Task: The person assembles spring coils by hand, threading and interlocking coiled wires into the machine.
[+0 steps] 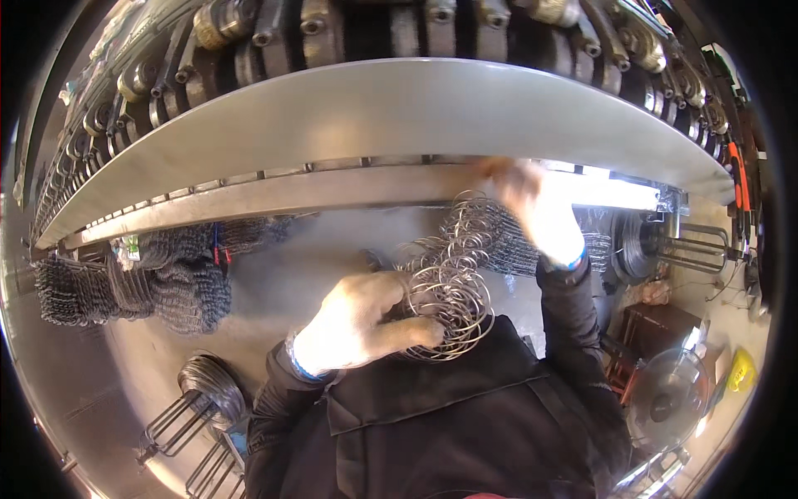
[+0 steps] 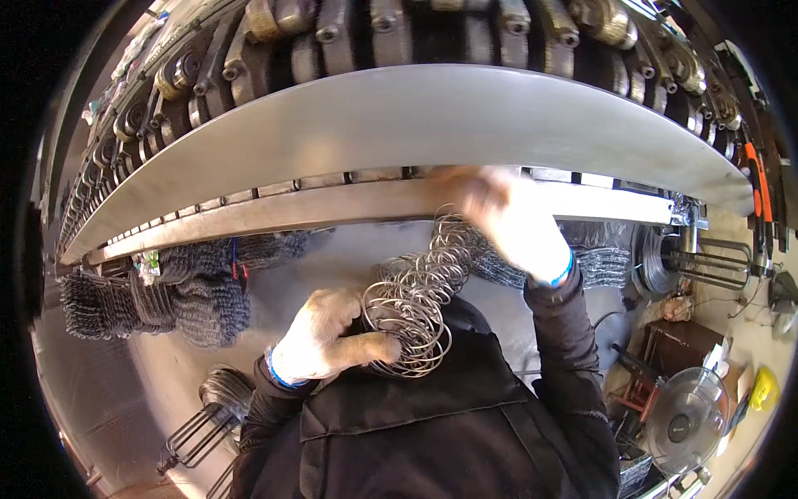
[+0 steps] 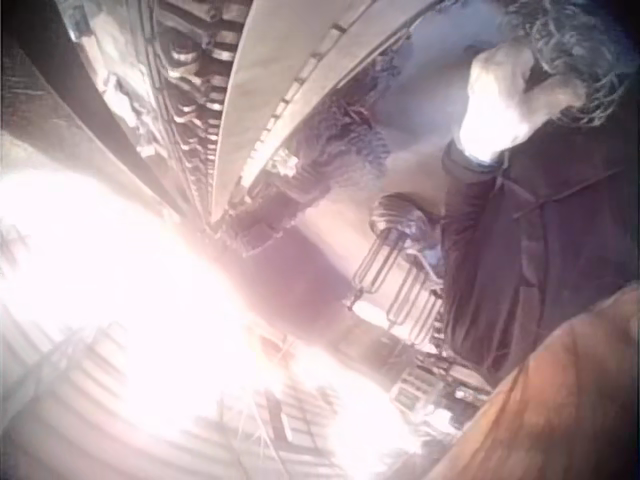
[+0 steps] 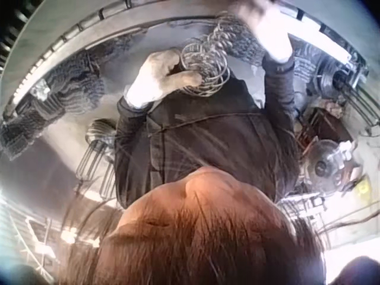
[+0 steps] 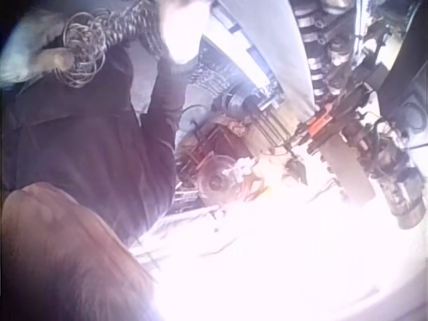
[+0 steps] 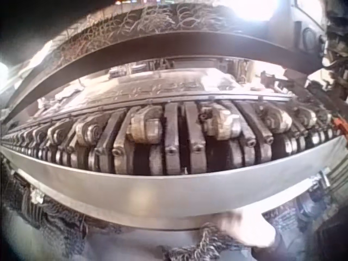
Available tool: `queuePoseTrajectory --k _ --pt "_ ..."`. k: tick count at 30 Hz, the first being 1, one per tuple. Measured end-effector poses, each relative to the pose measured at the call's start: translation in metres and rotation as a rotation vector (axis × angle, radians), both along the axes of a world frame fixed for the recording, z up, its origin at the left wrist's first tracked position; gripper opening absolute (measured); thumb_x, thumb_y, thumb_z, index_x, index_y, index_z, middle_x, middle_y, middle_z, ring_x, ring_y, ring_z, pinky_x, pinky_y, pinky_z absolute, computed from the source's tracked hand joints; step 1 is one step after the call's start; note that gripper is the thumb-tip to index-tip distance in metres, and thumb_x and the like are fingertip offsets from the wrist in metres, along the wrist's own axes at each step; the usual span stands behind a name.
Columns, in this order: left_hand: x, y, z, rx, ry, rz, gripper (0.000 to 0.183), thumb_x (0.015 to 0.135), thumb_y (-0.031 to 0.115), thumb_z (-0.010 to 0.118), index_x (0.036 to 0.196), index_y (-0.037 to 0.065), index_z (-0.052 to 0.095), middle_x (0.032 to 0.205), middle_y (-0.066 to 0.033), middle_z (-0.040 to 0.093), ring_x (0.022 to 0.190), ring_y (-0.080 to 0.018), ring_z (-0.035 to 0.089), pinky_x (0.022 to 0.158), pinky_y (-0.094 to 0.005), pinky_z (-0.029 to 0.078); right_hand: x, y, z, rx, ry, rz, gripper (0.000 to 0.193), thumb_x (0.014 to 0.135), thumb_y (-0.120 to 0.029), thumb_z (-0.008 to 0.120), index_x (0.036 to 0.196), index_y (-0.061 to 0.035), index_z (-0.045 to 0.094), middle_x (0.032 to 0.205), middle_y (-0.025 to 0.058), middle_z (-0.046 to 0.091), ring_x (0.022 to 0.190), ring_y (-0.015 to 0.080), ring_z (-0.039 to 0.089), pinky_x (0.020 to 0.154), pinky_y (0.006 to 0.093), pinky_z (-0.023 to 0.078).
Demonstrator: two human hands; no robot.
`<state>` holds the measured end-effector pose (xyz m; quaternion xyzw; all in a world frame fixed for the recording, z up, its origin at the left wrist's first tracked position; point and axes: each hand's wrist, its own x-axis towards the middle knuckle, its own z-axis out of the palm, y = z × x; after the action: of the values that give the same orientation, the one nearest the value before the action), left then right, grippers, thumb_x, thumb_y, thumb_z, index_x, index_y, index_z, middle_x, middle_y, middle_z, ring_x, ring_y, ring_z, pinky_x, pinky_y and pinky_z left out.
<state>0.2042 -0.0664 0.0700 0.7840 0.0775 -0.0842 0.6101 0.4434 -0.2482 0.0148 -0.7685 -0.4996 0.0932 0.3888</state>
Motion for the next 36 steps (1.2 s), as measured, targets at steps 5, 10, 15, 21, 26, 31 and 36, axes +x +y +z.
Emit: queuePoseTrajectory --k 5,10,15,21,26,31,36 --pt "0.011 -0.029 -0.002 -0.005 -0.128 0.085 0.040 0.081 0.034 0.086 0.098 0.002 0.071 0.075 -0.0136 0.067 0.065 -0.0273 0.063 0.062 -0.0378 0.049 0.003 -0.021 0.019 0.026 0.414 0.472 0.045 0.095 -0.041 0.068 0.117 -0.0015 0.070 0.114 0.0190 0.070 0.110 0.0347 0.066 0.096 0.0442 0.053" --pt "0.020 -0.055 0.003 0.001 -0.015 0.113 0.036 0.081 0.034 0.086 0.090 0.002 0.071 0.072 -0.0127 0.065 0.061 -0.0272 0.058 0.059 -0.0381 0.046 0.064 -0.030 -0.072 -0.253 -0.621 -0.421 0.025 0.095 -0.013 0.060 0.117 -0.0039 0.067 0.110 0.0173 0.070 0.100 0.0338 0.068 0.087 0.0424 0.055" --pt "0.022 -0.065 -0.001 -0.013 0.047 0.112 0.037 0.082 0.034 0.085 0.092 0.002 0.071 0.074 -0.0128 0.066 0.063 -0.0246 0.059 0.061 -0.0367 0.047 0.117 -0.049 -0.083 0.050 -0.919 -0.223 0.023 0.097 -0.015 0.060 0.117 -0.0076 0.068 0.107 0.0141 0.071 0.096 0.0316 0.068 0.081 0.0433 0.055" --pt "0.043 -0.072 0.011 -0.136 0.206 0.120 0.038 0.084 0.030 0.085 0.102 0.000 0.070 0.090 -0.0120 0.072 0.082 -0.0184 0.065 0.077 -0.0339 0.051 0.044 -0.073 0.023 0.008 0.445 0.316 0.032 0.094 -0.025 0.068 0.121 -0.0080 0.069 0.118 0.0147 0.069 0.113 0.0344 0.065 0.099 0.0447 0.051" --pt "0.059 -0.087 0.014 -0.243 0.158 0.130 0.033 0.086 0.023 0.083 0.104 0.000 0.069 0.092 -0.0080 0.073 0.085 -0.0128 0.064 0.078 -0.0316 0.052 0.043 -0.097 0.002 0.160 0.160 0.389 0.038 0.094 -0.028 0.069 0.122 -0.0034 0.068 0.111 0.0156 0.072 0.098 0.0304 0.072 0.090 0.0395 0.057" --pt "0.063 -0.103 0.005 -0.292 0.176 0.177 0.030 0.087 0.022 0.083 0.101 -0.001 0.068 0.088 -0.0076 0.072 0.081 -0.0115 0.064 0.074 -0.0308 0.052 0.077 -0.097 -0.045 -0.115 -0.634 -0.537 0.027 0.091 -0.004 0.059 0.117 -0.0029 0.067 0.099 0.0154 0.069 0.087 0.0336 0.066 0.077 0.0426 0.054" --pt "0.069 -0.117 0.005 -0.251 0.133 0.137 0.033 0.086 0.026 0.085 0.098 0.000 0.069 0.084 -0.0076 0.072 0.077 -0.0123 0.065 0.070 -0.0308 0.052 0.157 -0.099 -0.094 0.099 -0.736 -0.313 0.021 0.092 -0.010 0.062 0.110 -0.0037 0.069 0.107 0.0206 0.069 0.095 0.0394 0.066 0.082 0.0493 0.053"
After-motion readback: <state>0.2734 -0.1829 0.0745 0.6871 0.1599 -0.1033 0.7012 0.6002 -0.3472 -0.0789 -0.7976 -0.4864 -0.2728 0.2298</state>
